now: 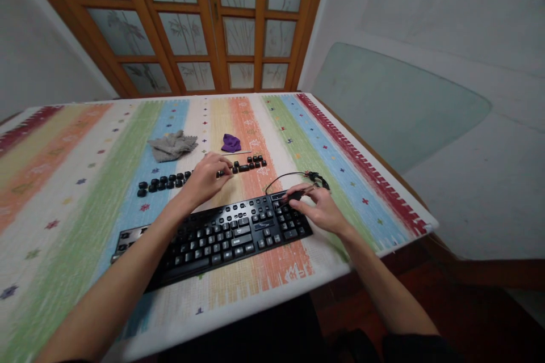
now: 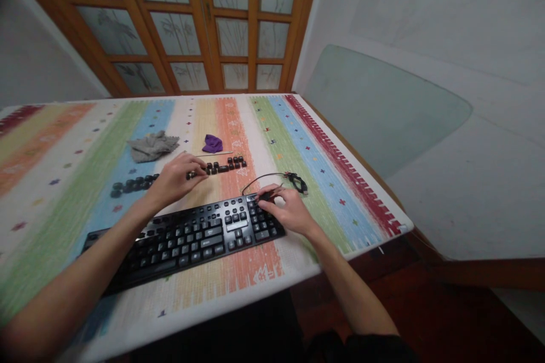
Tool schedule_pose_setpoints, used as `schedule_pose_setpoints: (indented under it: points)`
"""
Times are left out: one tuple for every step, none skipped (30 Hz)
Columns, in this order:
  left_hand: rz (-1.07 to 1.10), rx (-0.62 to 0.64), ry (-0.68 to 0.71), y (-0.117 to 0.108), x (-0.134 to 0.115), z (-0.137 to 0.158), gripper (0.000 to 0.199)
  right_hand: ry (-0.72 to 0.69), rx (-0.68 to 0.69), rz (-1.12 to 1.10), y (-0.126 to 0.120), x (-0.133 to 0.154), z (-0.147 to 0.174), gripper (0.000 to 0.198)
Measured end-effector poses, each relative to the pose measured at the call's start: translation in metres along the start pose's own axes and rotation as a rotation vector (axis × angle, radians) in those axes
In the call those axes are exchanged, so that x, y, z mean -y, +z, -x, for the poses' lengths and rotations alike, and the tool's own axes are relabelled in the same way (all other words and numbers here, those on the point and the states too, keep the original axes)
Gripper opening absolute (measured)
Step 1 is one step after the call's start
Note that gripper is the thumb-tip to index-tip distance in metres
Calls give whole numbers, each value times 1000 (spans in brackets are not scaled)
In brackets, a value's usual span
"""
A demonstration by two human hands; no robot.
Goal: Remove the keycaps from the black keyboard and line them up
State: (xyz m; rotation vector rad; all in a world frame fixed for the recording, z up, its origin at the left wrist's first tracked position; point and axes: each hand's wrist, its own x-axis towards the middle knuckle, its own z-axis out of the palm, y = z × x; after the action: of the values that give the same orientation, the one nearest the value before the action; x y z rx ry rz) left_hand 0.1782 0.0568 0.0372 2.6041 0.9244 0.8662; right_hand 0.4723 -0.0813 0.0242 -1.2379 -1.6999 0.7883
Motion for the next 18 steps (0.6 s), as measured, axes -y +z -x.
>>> schedule_pose_setpoints:
  points:
    - [12,-14,-2,-2,-7,9,20,-4,27,10,1,2,1,12]
    - [25,-19,-1,-3,-15,19,22,-12,52,20,2,4,2,12]
    - [32,-34,4,-3,-23,28,25,-23,75,28,4,5,2,12]
    - [33,-32,4,-2,-32,38,29,-33,92,35,6,6,3,12]
    - [25,-29,-18,-1,-40,46,32,-40,108,43,8,7,3,12]
    - [8,-12,-35,1,-49,54,32,-47,120,51,10,8,3,12]
    - [-19,-11,-48,4,-57,62,29,-51,130,57,13,9,3,12]
    - [-48,-3,-65,7,-64,69,25,-56,138,63,16,10,2,12]
    - [-62,-1,-72,10,-71,75,20,-61,143,70,19,11,2,12]
    - [-63,-8,-81,14,-78,81,16,-69,144,77,21,13,0,12]
    - [-56,-8,-83,17,-83,85,12,-78,144,86,24,14,-1,13]
    - [-49,-11,-76,21,-88,90,11,-88,144,98,27,16,-2,13]
    - [-51,-9,-75,25,-93,94,12,-97,146,112,29,17,-4,13]
    - [-56,-15,-78,29,-96,98,14,-107,151,127,31,18,-5,14]
    - [-62,-18,-77,33,-100,101,16,-116,159,143,32,19,-6,14]
    - [-67,-21,-81,37,-102,104,18,-122,168,160,33,20,-6,15]
    - [-72,-26,-86,40,-104,107,18,-126,176,178,34,20,-7,15]
    - [-77,-33,-90,43,-105,109,18,-126,185,196,35,20,-7,15]
